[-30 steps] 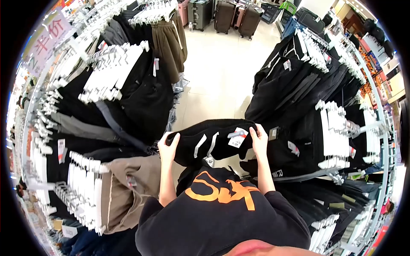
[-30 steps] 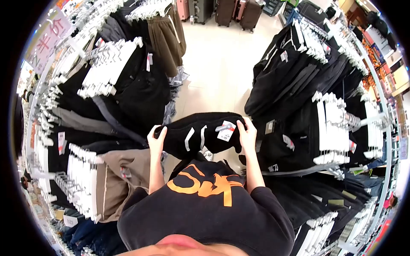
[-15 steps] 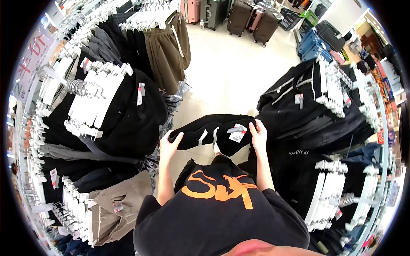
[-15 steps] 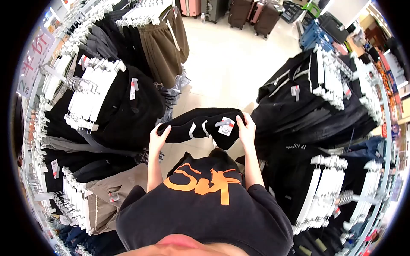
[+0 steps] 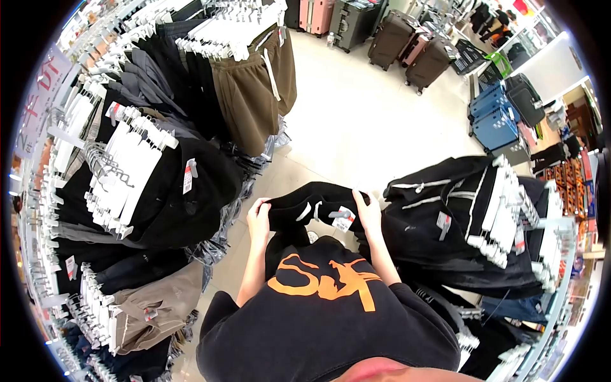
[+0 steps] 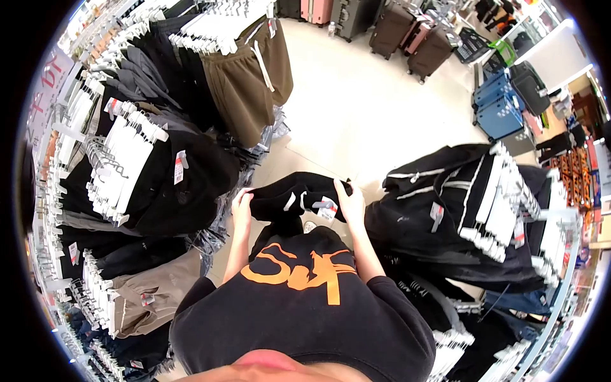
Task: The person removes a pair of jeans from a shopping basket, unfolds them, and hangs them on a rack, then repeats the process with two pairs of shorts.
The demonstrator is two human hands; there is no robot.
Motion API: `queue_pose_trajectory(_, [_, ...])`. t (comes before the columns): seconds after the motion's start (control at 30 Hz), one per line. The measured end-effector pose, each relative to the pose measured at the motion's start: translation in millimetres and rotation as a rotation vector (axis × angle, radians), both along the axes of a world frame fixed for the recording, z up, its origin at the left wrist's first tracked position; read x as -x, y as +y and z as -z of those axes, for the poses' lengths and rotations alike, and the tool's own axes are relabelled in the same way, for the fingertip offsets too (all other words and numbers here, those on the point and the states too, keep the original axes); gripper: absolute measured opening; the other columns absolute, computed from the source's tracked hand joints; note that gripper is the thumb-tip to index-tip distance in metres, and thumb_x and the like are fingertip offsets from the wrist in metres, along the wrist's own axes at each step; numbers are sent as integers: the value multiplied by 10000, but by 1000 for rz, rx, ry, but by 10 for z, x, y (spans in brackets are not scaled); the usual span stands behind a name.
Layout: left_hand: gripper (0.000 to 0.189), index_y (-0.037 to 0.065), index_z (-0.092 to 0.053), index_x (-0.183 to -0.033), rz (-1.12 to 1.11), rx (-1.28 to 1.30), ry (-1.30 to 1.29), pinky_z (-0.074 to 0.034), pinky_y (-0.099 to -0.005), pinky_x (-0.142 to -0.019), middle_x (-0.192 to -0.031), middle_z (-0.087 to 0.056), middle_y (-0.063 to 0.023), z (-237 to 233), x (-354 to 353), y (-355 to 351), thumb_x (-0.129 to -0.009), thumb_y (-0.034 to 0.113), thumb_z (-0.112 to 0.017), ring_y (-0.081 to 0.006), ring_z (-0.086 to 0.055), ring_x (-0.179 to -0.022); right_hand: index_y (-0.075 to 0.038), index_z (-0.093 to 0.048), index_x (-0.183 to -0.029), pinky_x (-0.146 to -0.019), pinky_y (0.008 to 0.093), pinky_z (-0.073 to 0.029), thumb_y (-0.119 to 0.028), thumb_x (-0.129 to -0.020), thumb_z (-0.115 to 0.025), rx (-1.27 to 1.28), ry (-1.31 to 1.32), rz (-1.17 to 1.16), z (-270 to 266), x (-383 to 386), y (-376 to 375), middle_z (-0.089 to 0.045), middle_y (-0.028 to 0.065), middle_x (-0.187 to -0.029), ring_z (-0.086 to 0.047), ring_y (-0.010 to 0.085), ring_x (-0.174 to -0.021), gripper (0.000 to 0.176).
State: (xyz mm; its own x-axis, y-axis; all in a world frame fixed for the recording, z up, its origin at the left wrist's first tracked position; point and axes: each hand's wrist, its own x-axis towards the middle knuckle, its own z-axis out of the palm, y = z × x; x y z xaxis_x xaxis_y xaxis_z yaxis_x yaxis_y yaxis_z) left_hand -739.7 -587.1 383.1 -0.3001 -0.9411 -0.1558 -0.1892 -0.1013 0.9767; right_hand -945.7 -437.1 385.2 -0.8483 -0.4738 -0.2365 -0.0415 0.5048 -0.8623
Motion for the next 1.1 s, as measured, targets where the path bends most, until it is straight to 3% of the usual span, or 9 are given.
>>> queue_pose_trajectory(0.2, [142,-17,-525,-777,-120,-45,47,-337,-188,-568,-628,-472,12,92,362,-452,-737,104,-461,-56,-414,-624,-13,-542,-833,-644,319,-417,-283,-654,-542,-56,17,-60,227,599,-532,-569,146,-691,-553,244,-682,324])
queue_pose_trajectory(0.27, [139,-22,-523,-765,-145,-29,33,-340,-190,-570,-630,-478,10,131,492,-722,-733,101,-467,-59,-419,-624,-17,-514,-762,-567,279,-392,-191,-658,-517,73,15,-59,285,828,-779,-509,77,-593,-481,157,-577,203])
queue_pose_trajectory(0.37, [124,-28,-524,-738,-232,26,57,-334,-192,-564,-637,-473,3,136,684,-1158,-724,83,-471,-70,-419,-622,-14,-527,-738,-510,225,-343,-106,-665,-495,211,-49,-44,304,1202,-1264,-458,5,-561,-407,77,-544,122])
queue_pose_trajectory(0.5, [101,-19,-550,-741,-297,333,0,-326,-191,-562,-742,-476,-17,-24,914,-1693,-701,29,-469,-91,-401,-604,14,-561,-743,-556,217,-363,-73,-666,-477,299,-59,-99,55,1524,-2011,-504,15,-604,-448,90,-591,143])
queue_pose_trajectory(0.6, [114,-6,-560,-743,-398,348,184,-298,-171,-534,-780,-497,-8,-151,1075,-2031,-674,-34,-474,-42,-361,-570,17,-574,-740,-570,214,-371,-65,-659,-475,375,-95,-137,-118,1785,-2570,-516,14,-615,-465,94,-609,152])
queue_pose_trajectory(0.67, [123,3,-568,-748,-441,339,197,-281,-167,-511,-720,-486,16,-261,1171,-2165,-685,-35,-469,-32,-350,-551,1,-581,-731,-558,200,-337,-45,-656,-471,393,-119,-173,-232,1919,-2914,-488,-8,-614,-436,80,-607,141])
queue_pose_trajectory(0.73, [125,11,-562,-743,-457,256,202,-329,-161,-590,-706,-511,23,-353,1238,-2262,-705,-40,-454,-42,-418,-637,5,-595,-749,-592,200,-360,-42,-653,-468,427,-194,-245,-364,2072,-3221,-530,9,-652,-469,89,-637,166])
queue_pose_trajectory(0.8, [125,7,-571,-749,-515,276,216,-309,-153,-560,-675,-510,35,-411,1345,-2360,-710,-40,-462,-26,-391,-603,6,-597,-740,-608,207,-375,-36,-649,-460,473,-269,-291,-425,2227,-3563,-559,28,-688,-484,99,-649,169])
queue_pose_trajectory(1.1, [180,-35,-587,-850,-864,341,251,-393,-186,-685,-825,-590,-58,-484,1826,-2658,-713,-39,-470,-91,-517,-733,-25,-522,-748,-539,210,-361,-33,-643,-494,418,-422,-528,-580,2602,-4905,-518,18,-636,-461,90,-582,109])
